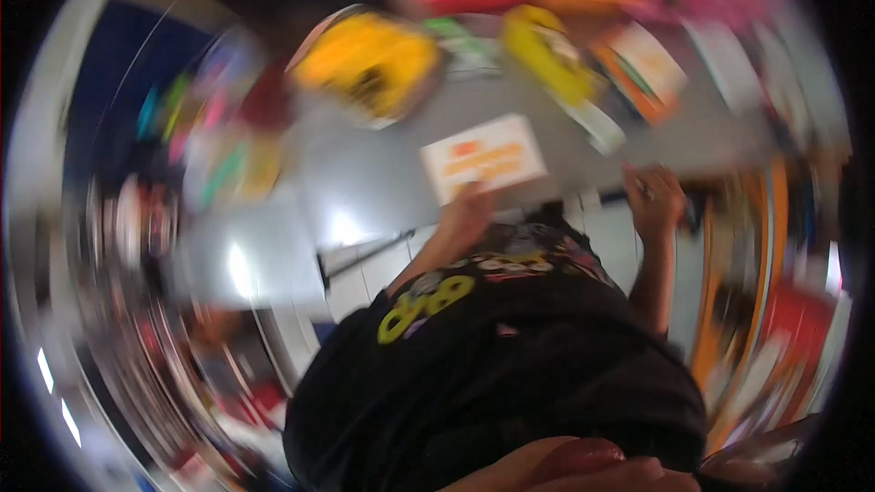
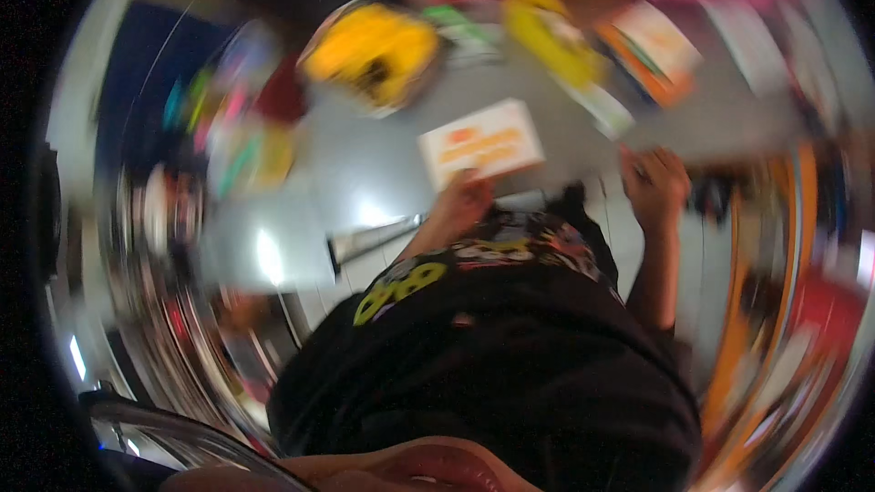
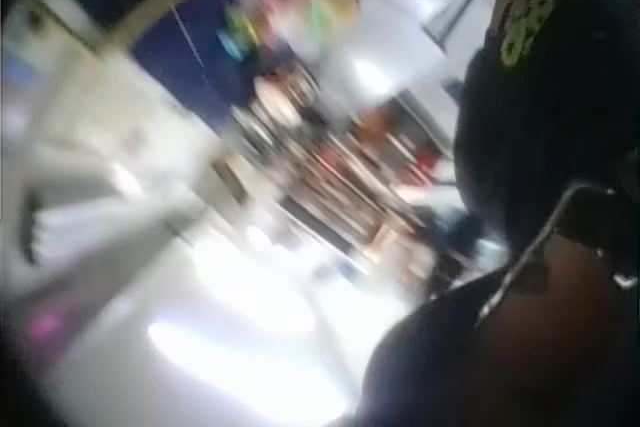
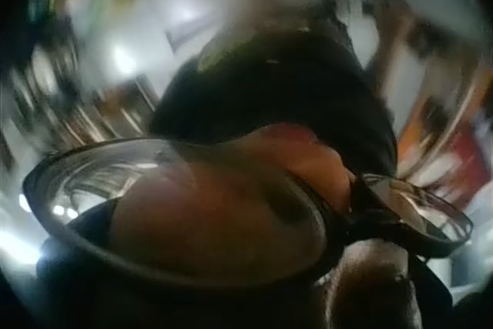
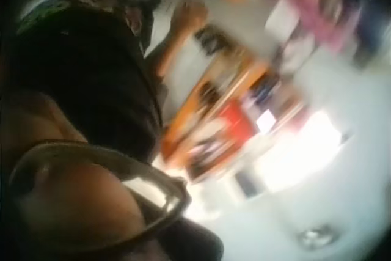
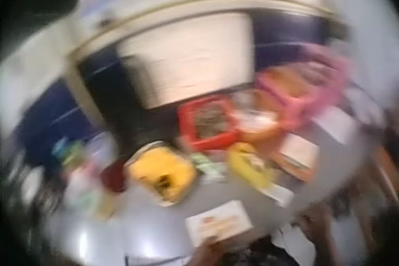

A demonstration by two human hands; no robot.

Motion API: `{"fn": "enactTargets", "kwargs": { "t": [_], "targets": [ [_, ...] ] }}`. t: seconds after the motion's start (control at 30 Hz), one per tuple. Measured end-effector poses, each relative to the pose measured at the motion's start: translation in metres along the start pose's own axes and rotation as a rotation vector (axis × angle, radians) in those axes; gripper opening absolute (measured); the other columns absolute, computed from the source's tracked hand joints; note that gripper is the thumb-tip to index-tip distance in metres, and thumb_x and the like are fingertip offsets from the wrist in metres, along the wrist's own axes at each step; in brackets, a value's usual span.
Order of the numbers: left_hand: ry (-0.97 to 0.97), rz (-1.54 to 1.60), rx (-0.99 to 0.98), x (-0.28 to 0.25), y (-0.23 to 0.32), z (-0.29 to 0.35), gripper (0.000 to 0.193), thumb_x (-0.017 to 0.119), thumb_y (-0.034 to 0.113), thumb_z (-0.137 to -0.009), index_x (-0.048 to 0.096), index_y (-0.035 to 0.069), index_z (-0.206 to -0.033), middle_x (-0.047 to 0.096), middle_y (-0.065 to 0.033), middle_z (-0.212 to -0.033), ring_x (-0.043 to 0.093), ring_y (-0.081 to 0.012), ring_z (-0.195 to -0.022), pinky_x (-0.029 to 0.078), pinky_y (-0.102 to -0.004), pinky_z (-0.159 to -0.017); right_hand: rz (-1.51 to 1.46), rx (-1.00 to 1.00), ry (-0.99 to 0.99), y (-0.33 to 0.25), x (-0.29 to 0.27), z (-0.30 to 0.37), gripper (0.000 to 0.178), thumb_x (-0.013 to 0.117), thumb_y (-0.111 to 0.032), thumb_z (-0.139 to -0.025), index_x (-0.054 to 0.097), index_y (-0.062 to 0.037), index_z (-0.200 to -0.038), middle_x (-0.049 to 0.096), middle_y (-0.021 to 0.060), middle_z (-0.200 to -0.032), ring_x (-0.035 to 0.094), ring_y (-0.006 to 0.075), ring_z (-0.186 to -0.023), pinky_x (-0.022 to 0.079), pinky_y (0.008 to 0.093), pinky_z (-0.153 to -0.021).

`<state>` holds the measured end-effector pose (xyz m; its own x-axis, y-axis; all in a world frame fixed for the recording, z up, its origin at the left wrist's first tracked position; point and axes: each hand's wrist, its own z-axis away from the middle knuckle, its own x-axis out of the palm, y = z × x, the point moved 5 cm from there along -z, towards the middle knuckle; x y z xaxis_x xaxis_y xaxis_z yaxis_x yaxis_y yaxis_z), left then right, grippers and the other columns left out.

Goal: The person folds multiple cardboard boxes by hand and stacks them together. They then pick up a prepared food container and apply a sticker to the side of the box using a handheld dispenser.

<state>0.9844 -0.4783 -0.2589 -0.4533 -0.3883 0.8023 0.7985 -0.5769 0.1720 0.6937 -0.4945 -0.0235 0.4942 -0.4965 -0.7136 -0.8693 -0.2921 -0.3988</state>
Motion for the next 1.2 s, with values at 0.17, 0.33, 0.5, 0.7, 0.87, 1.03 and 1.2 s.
{"fn": "enactTargets", "kwargs": {
  "t": [0.17, 0.33, 0.5, 0.7, 0.87, 1.03, 1.2],
  "targets": [
    [0.189, -0.273, 0.041, 0.056, -0.001, 0.02, 0.02, 0.065, 0.021, -0.086, 0.061, 0.006, -0.098, 0.064, -0.0044, -0.085, 0.064, -0.0154, -0.083, 0.053, -0.0316, -0.079, 0.22, 0.318, 0.08, 0.016, -0.081, 0.097, 0.028, 0.074, -0.014, -0.074, 0.052, -0.0076, -0.058, 0.048, 0.0063, -0.057, 0.048, 0.0253, -0.052, 0.038, 0.036, -0.051],
    [0.421, -0.205, 0.225, 0.095, -0.016, 0.004, 0.043, 0.07, 0.038, -0.075, 0.059, 0.011, -0.106, 0.059, 0.0002, -0.098, 0.059, -0.0142, -0.098, 0.042, -0.0344, -0.093, 0.305, 0.529, 0.159, 0.046, -0.147, 0.168, 0.03, 0.074, -0.016, -0.076, 0.051, -0.0055, -0.059, 0.048, 0.0067, -0.056, 0.046, 0.0237, -0.051, 0.037, 0.0367, -0.049],
    [0.334, -0.309, 0.68, 0.127, -0.043, 0.027, 0.049, 0.066, 0.035, -0.077, 0.051, 0.016, -0.119, 0.057, -0.0024, -0.108, 0.055, -0.0165, -0.101, 0.043, -0.0318, -0.091, 0.33, 0.738, 0.212, 0.097, -0.219, 0.253, 0.03, 0.074, -0.017, -0.077, 0.052, -0.005, -0.059, 0.047, 0.0076, -0.054, 0.048, 0.0247, -0.051, 0.038, 0.0368, -0.049],
    [0.063, -0.515, 0.627, 0.268, -0.125, -0.019, 0.055, 0.068, 0.038, -0.075, 0.049, 0.011, -0.12, 0.052, -0.0053, -0.117, 0.05, -0.0215, -0.105, 0.042, -0.0335, -0.092, 0.404, 0.805, 0.175, 0.17, -0.327, 0.302, 0.028, 0.072, -0.018, -0.078, 0.054, -0.0047, -0.06, 0.053, 0.009, -0.059, 0.051, 0.028, -0.054, 0.04, 0.0386, -0.053],
    [-0.072, -0.708, 0.351, 0.366, -0.233, -0.099, 0.058, 0.074, 0.04, -0.069, 0.051, 0.012, -0.115, 0.054, -0.0019, -0.1, 0.052, -0.0183, -0.096, 0.043, -0.0325, -0.082, 0.422, 0.869, 0.27, 0.202, -0.368, 0.354, 0.026, 0.072, -0.015, -0.078, 0.055, -0.0029, -0.062, 0.052, 0.0093, -0.06, 0.05, 0.0257, -0.052, 0.039, 0.036, -0.05],
    [0.031, -0.768, 0.044, 0.407, -0.312, -0.216, 0.048, 0.073, 0.046, -0.064, 0.056, 0.016, -0.098, 0.056, -0.0001, -0.086, 0.052, -0.0139, -0.077, 0.042, -0.0301, -0.071, 0.351, 1.031, 0.345, 0.215, -0.37, 0.399, 0.022, 0.072, -0.014, -0.076, 0.059, -0.0028, -0.063, 0.053, 0.0095, -0.06, 0.052, 0.0252, -0.051, 0.041, 0.0344, -0.049],
    [0.257, -0.887, 0.059, 0.434, -0.35, -0.312, 0.044, 0.065, 0.052, -0.068, 0.059, 0.017, -0.095, 0.058, 0.0002, -0.079, 0.05, -0.0141, -0.061, 0.037, -0.0285, -0.059, 0.257, 1.125, 0.415, 0.245, -0.361, 0.415, 0.019, 0.072, -0.014, -0.077, 0.061, -0.002, -0.066, 0.053, 0.0098, -0.061, 0.052, 0.0233, -0.051, 0.041, 0.0334, -0.049]
  ]
}}
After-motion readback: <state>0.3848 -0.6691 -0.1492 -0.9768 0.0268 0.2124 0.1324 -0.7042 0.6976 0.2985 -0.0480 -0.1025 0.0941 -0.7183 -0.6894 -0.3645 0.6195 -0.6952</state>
